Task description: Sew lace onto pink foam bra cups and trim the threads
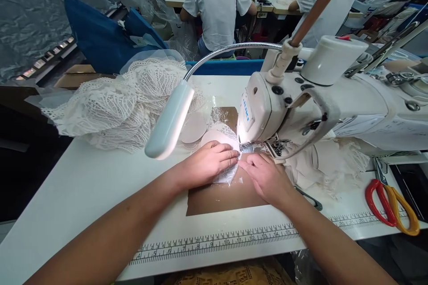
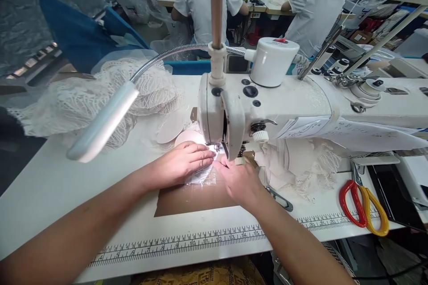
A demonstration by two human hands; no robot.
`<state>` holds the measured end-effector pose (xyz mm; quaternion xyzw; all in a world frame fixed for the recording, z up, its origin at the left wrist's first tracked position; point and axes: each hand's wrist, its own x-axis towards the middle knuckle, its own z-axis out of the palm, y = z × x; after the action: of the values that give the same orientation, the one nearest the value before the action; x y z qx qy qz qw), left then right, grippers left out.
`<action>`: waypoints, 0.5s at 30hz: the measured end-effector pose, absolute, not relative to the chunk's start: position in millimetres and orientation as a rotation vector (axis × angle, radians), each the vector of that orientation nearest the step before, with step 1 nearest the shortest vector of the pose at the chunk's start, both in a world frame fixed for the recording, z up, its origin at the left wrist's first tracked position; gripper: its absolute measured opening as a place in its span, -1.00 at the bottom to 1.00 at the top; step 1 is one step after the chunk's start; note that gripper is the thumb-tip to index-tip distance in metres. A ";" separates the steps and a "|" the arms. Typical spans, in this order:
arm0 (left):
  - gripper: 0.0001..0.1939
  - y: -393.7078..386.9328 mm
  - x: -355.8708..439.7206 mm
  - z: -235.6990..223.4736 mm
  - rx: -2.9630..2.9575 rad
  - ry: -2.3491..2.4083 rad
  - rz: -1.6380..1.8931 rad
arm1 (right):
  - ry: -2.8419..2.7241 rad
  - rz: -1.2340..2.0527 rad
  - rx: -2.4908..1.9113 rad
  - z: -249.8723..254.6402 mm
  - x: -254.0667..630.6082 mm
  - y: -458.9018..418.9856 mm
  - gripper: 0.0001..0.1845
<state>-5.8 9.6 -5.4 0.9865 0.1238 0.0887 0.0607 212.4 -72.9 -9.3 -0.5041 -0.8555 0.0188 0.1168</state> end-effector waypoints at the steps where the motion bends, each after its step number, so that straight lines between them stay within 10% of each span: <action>1: -0.58 10.2 -6.0 -4.7 2.982 0.361 0.250 | -2.504 0.045 -1.481 -9.8 212.0 -73.1 -0.54; 15: -0.61 5.6 0.7 -0.6 2.955 0.533 0.323 | -2.401 -0.005 -1.691 -10.4 209.8 -71.8 -0.53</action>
<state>0.7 5.6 -0.6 0.9767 0.1762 0.1068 0.0607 209.8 -71.8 -10.4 -0.5727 -0.8134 -0.0018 0.1023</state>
